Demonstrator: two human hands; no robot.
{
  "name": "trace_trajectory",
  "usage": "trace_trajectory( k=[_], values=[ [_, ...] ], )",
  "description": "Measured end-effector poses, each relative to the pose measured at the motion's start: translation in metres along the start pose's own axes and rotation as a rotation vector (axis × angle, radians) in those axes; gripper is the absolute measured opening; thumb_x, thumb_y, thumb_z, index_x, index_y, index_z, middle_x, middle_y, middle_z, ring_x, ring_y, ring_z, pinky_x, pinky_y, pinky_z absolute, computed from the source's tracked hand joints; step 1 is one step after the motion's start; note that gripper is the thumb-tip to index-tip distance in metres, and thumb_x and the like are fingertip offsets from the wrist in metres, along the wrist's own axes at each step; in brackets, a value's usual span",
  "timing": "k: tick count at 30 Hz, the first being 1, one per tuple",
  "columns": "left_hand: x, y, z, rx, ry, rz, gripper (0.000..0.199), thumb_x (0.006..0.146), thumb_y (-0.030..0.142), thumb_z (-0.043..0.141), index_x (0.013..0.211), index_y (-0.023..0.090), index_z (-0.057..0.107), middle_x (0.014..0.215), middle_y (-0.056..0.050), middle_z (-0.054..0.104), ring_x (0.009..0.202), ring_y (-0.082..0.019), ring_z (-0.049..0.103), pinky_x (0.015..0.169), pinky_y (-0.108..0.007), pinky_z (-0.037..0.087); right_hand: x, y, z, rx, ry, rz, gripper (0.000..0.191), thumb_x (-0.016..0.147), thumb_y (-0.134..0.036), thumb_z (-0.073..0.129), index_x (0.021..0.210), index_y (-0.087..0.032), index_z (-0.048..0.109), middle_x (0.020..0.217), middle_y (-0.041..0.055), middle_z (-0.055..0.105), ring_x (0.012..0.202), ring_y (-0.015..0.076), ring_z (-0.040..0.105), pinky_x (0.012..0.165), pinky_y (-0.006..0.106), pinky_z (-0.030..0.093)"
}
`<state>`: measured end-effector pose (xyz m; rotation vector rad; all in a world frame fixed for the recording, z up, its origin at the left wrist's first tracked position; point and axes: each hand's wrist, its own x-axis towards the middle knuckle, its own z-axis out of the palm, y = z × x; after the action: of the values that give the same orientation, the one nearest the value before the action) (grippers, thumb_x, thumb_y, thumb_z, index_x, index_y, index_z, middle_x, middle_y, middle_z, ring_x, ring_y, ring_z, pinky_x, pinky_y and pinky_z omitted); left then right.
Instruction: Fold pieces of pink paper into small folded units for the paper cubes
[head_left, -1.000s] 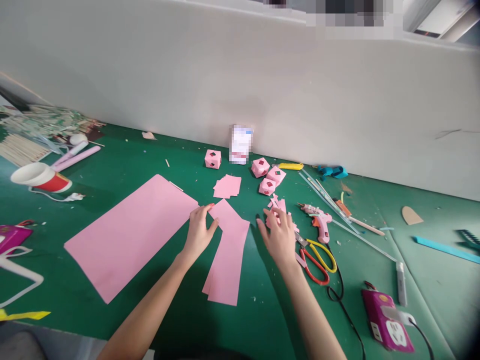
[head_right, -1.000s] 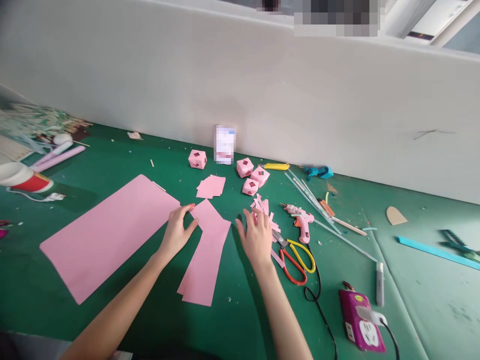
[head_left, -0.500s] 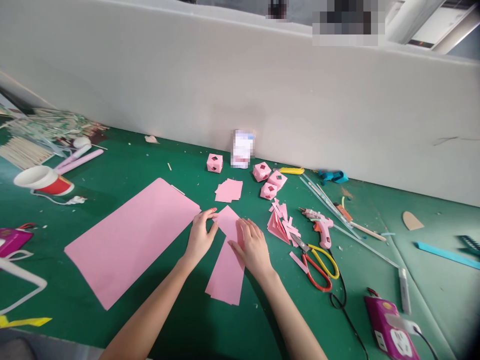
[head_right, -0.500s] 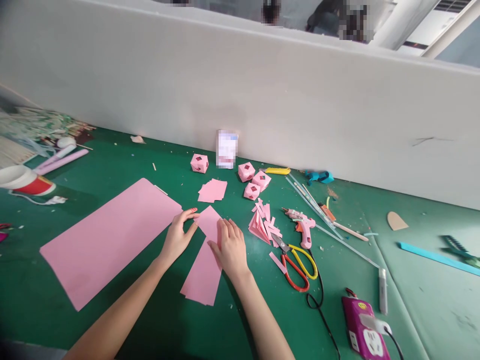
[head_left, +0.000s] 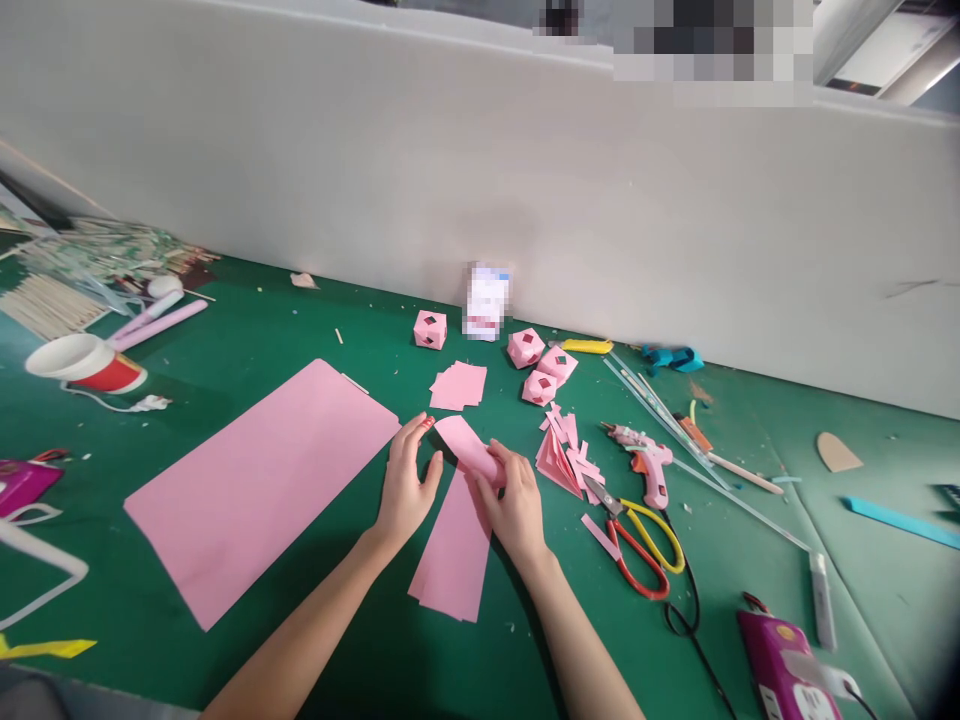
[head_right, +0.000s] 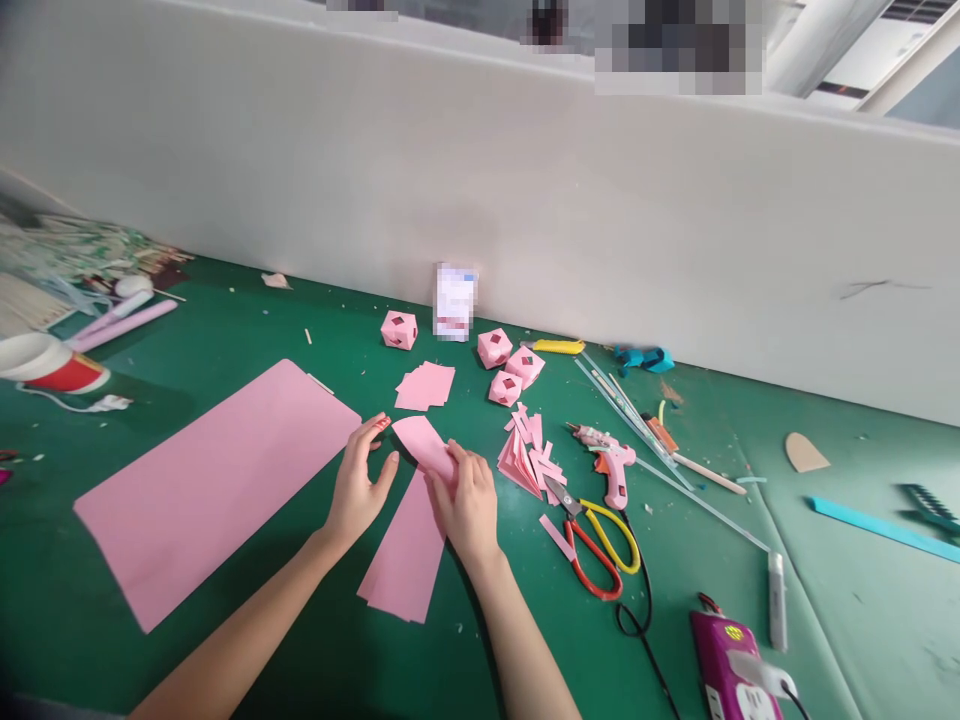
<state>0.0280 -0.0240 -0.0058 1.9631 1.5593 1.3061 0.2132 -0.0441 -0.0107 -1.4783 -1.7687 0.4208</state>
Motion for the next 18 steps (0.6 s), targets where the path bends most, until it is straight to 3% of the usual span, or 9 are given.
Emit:
trace_trajectory(
  k=[5,8,10,13,15,18],
  values=[
    [-0.002,0.009,-0.003,0.142,-0.029,0.219,0.055,0.095,0.014,0.06,0.146,0.021,0.042,0.156,-0.02,0.042,0.149,-0.034,0.037,0.116,-0.055,0.04,-0.002,-0.008,-0.008,0.281,-0.08,0.164,0.042,0.095,-0.04,0.064,0.132,-0.021,0.058,0.112,0.0106,0.075,0.097,0.0256,0.073,0.084,0.037,0.057],
    [-0.003,0.012,-0.005,0.15,-0.1,0.267,0.052,0.092,0.017,0.065,0.141,0.022,0.049,0.151,-0.017,0.052,0.15,-0.037,0.034,0.119,-0.06,0.032,-0.003,-0.012,-0.011,0.448,-0.192,0.23,0.038,0.097,-0.044,0.061,0.128,-0.022,0.061,0.098,0.0059,0.077,0.078,0.021,0.072,0.074,0.033,0.056],
    [-0.003,0.013,-0.006,0.053,-0.142,0.162,0.041,0.091,0.021,0.069,0.131,0.023,0.059,0.132,-0.012,0.068,0.143,-0.037,0.043,0.117,-0.061,0.031,-0.002,-0.013,-0.013,0.563,-0.223,0.265,0.04,0.097,-0.049,0.059,0.125,-0.022,0.064,0.093,0.0053,0.076,0.074,0.0203,0.07,0.07,0.032,0.054],
    [-0.001,0.015,-0.008,-0.137,-0.16,-0.037,0.018,0.09,0.029,0.071,0.107,0.023,0.071,0.101,-0.008,0.076,0.118,-0.033,0.062,0.106,-0.054,0.044,-0.001,-0.011,-0.015,0.757,-0.17,0.317,0.048,0.096,-0.06,0.055,0.12,-0.022,0.07,0.108,0.0086,0.076,0.095,0.0247,0.071,0.084,0.035,0.055],
    [0.0,0.016,-0.009,-0.213,-0.169,-0.112,0.013,0.091,0.033,0.069,0.1,0.023,0.072,0.096,-0.007,0.076,0.102,-0.028,0.069,0.094,-0.045,0.054,0.0,-0.009,-0.016,0.929,-0.106,0.405,0.057,0.094,-0.07,0.05,0.117,-0.022,0.073,0.118,0.0094,0.074,0.108,0.0279,0.068,0.092,0.038,0.053],
    [0.0,0.018,-0.009,-0.306,-0.172,-0.222,0.018,0.094,0.036,0.066,0.103,0.021,0.071,0.101,-0.007,0.078,0.096,-0.023,0.074,0.087,-0.037,0.059,0.003,-0.007,-0.018,1.188,-0.061,0.606,0.068,0.09,-0.079,0.044,0.117,-0.023,0.073,0.117,0.0096,0.075,0.104,0.0287,0.07,0.083,0.038,0.057]
  ],
)
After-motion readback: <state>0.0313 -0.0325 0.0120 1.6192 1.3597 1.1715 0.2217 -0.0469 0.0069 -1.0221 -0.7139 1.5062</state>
